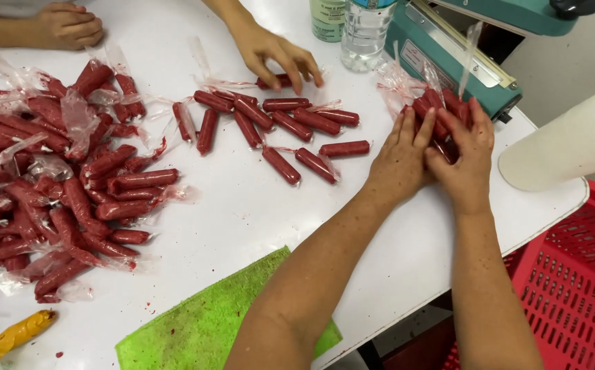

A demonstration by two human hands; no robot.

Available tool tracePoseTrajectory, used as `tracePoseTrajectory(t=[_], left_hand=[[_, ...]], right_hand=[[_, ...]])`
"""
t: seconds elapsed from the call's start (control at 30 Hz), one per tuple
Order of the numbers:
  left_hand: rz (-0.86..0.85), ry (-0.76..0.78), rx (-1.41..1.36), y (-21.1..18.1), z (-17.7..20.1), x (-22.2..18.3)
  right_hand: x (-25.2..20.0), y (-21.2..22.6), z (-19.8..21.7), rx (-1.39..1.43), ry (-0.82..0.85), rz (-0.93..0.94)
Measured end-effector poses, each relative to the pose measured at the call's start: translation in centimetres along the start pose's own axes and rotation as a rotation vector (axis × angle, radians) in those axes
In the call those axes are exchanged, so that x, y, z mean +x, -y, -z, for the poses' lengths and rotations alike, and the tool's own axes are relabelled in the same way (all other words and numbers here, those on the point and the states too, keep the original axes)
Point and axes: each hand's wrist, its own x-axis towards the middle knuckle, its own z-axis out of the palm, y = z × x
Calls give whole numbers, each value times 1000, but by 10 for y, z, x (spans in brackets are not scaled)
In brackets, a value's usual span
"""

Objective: The person repeatedly picks up small red sausages, places them into clear plastic bags, and ties the bags closed by hand. The person then places the tied bags onto a pile on the table. Another person is visible in the background performing a similar task.

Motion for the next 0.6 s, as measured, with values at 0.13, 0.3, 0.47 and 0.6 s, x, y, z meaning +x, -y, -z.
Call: tracePoseTrajectory(t=[0.13, 0.3, 0.47, 0.6], left_hand=[[-5, 85, 8, 12, 15, 4], [34, 228, 203, 43, 65, 0], [-48, 65, 680, 77, 102, -25], [-226, -86, 719, 124, 145, -68]], right_hand=[[2, 25, 10, -50, 182, -109], [3, 45, 9, -192, 293, -223], [-5, 34, 4, -277, 235, -118], [1, 55, 12, -221, 273, -199]])
